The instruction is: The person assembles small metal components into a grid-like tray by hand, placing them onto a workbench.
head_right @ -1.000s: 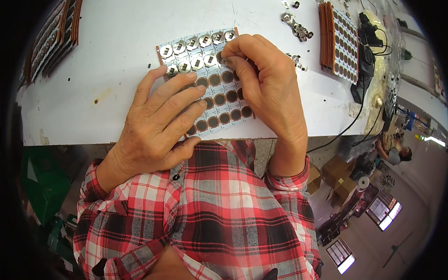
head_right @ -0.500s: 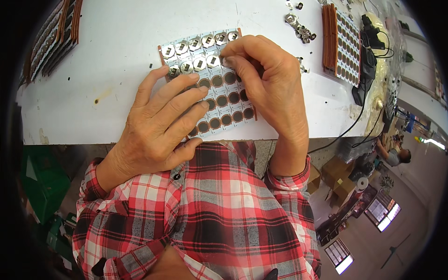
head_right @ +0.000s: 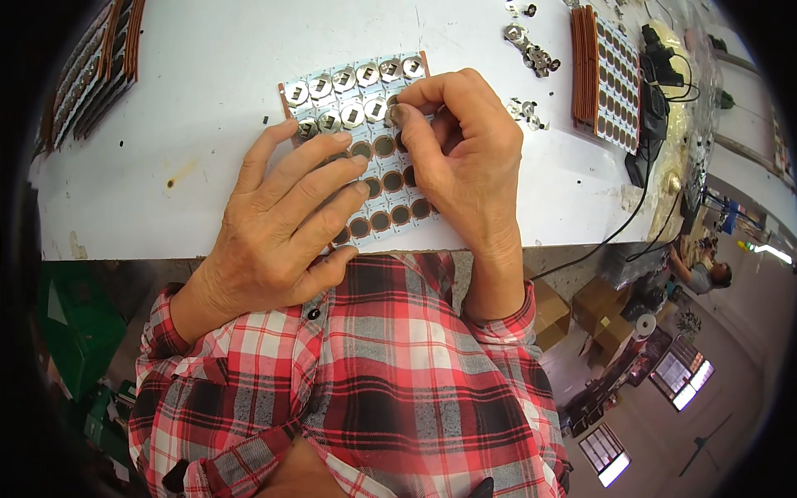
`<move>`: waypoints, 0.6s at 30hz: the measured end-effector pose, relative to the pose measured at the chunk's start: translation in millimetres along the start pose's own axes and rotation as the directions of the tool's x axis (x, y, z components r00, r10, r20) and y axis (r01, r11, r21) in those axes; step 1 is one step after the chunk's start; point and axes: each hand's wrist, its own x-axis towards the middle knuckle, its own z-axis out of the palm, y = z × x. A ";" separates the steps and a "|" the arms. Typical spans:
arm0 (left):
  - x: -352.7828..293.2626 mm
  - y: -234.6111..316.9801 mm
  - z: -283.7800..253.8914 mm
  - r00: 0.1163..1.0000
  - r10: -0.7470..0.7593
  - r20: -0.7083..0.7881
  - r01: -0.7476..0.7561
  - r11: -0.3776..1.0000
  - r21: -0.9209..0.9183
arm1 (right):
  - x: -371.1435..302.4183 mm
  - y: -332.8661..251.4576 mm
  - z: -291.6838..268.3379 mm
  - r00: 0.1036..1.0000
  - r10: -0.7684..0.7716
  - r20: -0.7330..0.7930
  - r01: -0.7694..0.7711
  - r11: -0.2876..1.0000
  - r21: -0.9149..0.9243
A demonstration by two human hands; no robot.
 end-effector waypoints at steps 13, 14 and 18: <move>-1.4 -0.1 0.1 1.000 -0.006 -0.003 0.006 1.000 -0.010 | -15.5 -13.8 3.7 0.995 0.091 -0.035 -0.086 0.989 0.124; -1.1 0.4 -0.2 1.000 -0.005 -0.002 0.005 1.000 -0.015 | -14.6 -13.2 2.4 0.995 0.091 -0.034 -0.086 0.989 0.123; -1.3 0.8 -0.2 1.000 -0.007 0.003 0.007 1.000 -0.012 | -7.9 -7.3 0.5 0.979 0.152 -0.134 -0.114 0.960 0.254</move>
